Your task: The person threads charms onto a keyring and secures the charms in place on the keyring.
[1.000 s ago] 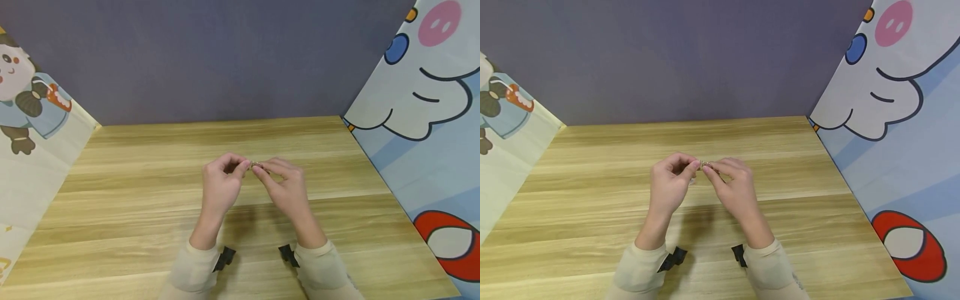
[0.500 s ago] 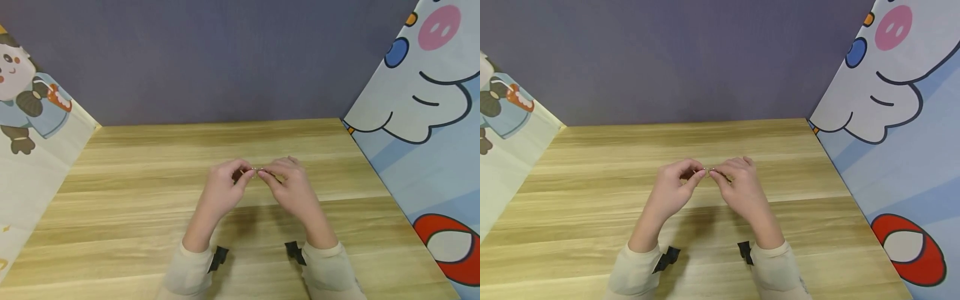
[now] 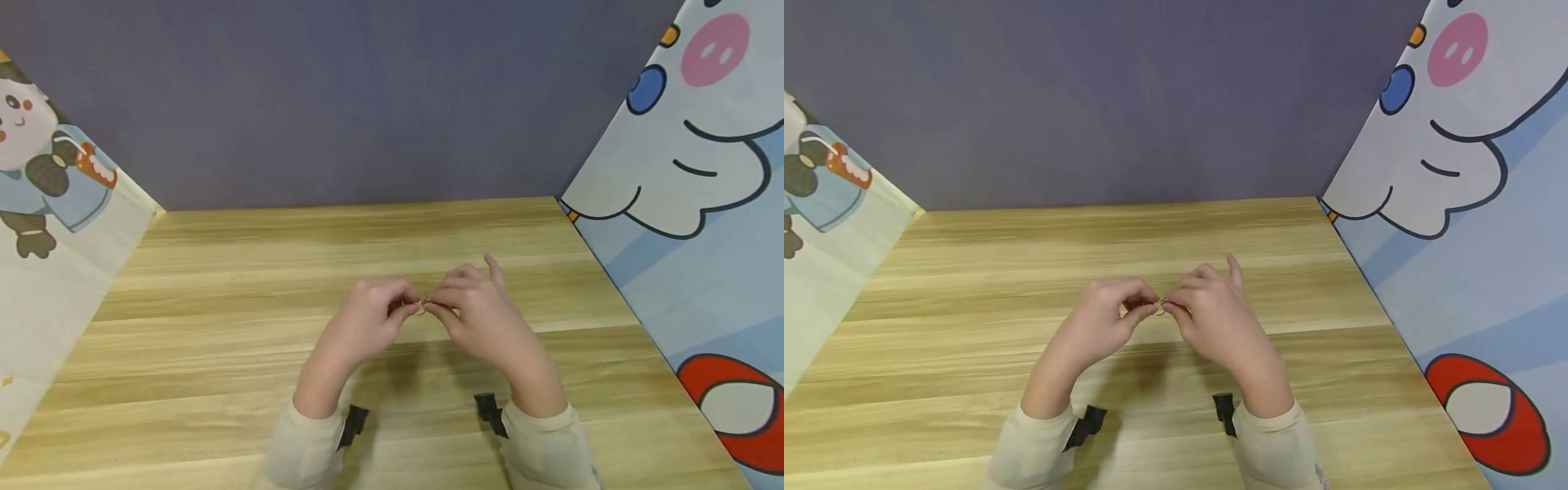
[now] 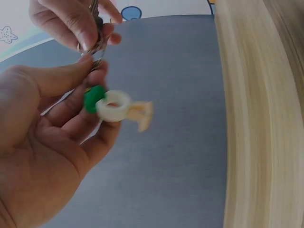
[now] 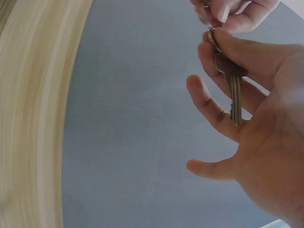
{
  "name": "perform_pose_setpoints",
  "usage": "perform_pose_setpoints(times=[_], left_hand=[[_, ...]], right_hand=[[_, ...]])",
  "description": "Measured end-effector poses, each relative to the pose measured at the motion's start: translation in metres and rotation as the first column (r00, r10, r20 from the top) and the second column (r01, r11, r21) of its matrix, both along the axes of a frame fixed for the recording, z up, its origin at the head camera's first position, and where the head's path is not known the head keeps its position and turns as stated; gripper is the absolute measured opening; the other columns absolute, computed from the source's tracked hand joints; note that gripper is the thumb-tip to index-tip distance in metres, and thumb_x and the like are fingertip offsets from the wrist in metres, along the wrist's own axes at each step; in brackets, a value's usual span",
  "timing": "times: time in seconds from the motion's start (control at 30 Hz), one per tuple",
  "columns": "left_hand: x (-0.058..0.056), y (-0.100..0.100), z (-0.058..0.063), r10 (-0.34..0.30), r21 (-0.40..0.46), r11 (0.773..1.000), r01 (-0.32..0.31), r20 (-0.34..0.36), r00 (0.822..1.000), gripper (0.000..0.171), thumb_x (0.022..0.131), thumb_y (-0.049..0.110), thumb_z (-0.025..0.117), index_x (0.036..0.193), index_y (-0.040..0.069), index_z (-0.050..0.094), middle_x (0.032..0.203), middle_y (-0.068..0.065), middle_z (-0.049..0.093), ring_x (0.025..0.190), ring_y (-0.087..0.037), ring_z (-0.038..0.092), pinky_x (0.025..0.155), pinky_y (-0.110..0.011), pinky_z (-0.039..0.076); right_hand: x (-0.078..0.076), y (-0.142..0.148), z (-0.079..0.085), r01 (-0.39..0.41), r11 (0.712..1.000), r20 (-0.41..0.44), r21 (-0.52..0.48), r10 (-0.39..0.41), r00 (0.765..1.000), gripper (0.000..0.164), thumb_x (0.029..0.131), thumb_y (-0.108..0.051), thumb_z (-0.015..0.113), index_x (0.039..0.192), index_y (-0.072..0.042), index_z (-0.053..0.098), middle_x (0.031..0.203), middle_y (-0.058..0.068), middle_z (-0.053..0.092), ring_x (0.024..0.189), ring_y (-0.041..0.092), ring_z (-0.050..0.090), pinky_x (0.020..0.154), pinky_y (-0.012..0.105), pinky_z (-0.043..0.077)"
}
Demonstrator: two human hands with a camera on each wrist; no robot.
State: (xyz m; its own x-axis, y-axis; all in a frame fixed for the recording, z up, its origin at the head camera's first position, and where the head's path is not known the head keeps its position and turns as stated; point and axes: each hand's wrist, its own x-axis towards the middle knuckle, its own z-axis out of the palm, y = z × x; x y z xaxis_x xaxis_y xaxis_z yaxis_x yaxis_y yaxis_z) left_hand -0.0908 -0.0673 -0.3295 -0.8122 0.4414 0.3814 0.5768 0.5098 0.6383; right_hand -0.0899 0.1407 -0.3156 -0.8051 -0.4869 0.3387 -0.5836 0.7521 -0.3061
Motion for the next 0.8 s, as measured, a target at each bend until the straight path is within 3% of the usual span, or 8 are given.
perform_pose_setpoints(times=[0.27, 0.53, 0.67, 0.8], left_hand=[[0.0009, -0.0003, 0.0016, -0.028, -0.112, 0.993, 0.042, 0.125, 0.992, 0.008, 0.098, 0.007, 0.077, 0.094, 0.01, 0.069, 0.086, 0.0, 0.073, 0.07, -0.007, 0.06, 0.063, -0.02, 0.053], [0.0007, -0.0028, 0.0025, -0.028, -0.078, 0.996, 0.046, 0.211, 0.977, 0.007, 0.099, 0.011, 0.076, 0.094, 0.011, 0.07, 0.088, 0.0, 0.077, 0.071, -0.006, 0.063, 0.066, -0.021, 0.056], [0.0007, -0.0036, 0.0023, -0.011, -0.065, 0.998, 0.022, 0.159, 0.987, 0.007, 0.099, 0.01, 0.076, 0.092, 0.011, 0.074, 0.084, 0.001, 0.075, 0.066, -0.005, 0.059, 0.062, -0.021, 0.053], [0.0004, -0.0022, -0.0001, -0.019, -0.075, 0.997, 0.019, 0.005, 1.0, 0.006, 0.098, 0.006, 0.076, 0.093, 0.009, 0.078, 0.082, 0.001, 0.076, 0.064, -0.005, 0.057, 0.06, -0.018, 0.052]], right_hand=[[0.0031, -0.0012, 0.0028, -0.021, 0.996, 0.012, 0.081, 0.021, 1.0, 0.003, 0.093, -0.016, 0.083, 0.093, -0.02, 0.084, 0.096, -0.005, 0.08, 0.113, 0.022, 0.067, 0.122, 0.084, 0.017], [0.0027, -0.0014, 0.0011, -0.057, 0.997, 0.032, 0.056, 0.055, 0.998, 0.005, 0.092, -0.018, 0.084, 0.097, -0.017, 0.085, 0.096, -0.005, 0.08, 0.108, 0.02, 0.068, 0.123, 0.082, 0.018], [0.0014, -0.0015, 0.0005, -0.069, 0.997, 0.028, 0.037, 0.068, 0.997, 0.005, 0.093, -0.019, 0.084, 0.097, -0.017, 0.085, 0.096, -0.005, 0.08, 0.106, 0.02, 0.068, 0.124, 0.08, 0.02], [-0.0007, 0.0004, -0.0017, -0.077, 0.997, 0.032, 0.001, 0.077, 0.997, 0.004, 0.094, -0.017, 0.082, 0.096, -0.015, 0.085, 0.095, -0.004, 0.08, 0.105, 0.021, 0.071, 0.123, 0.078, 0.025]])
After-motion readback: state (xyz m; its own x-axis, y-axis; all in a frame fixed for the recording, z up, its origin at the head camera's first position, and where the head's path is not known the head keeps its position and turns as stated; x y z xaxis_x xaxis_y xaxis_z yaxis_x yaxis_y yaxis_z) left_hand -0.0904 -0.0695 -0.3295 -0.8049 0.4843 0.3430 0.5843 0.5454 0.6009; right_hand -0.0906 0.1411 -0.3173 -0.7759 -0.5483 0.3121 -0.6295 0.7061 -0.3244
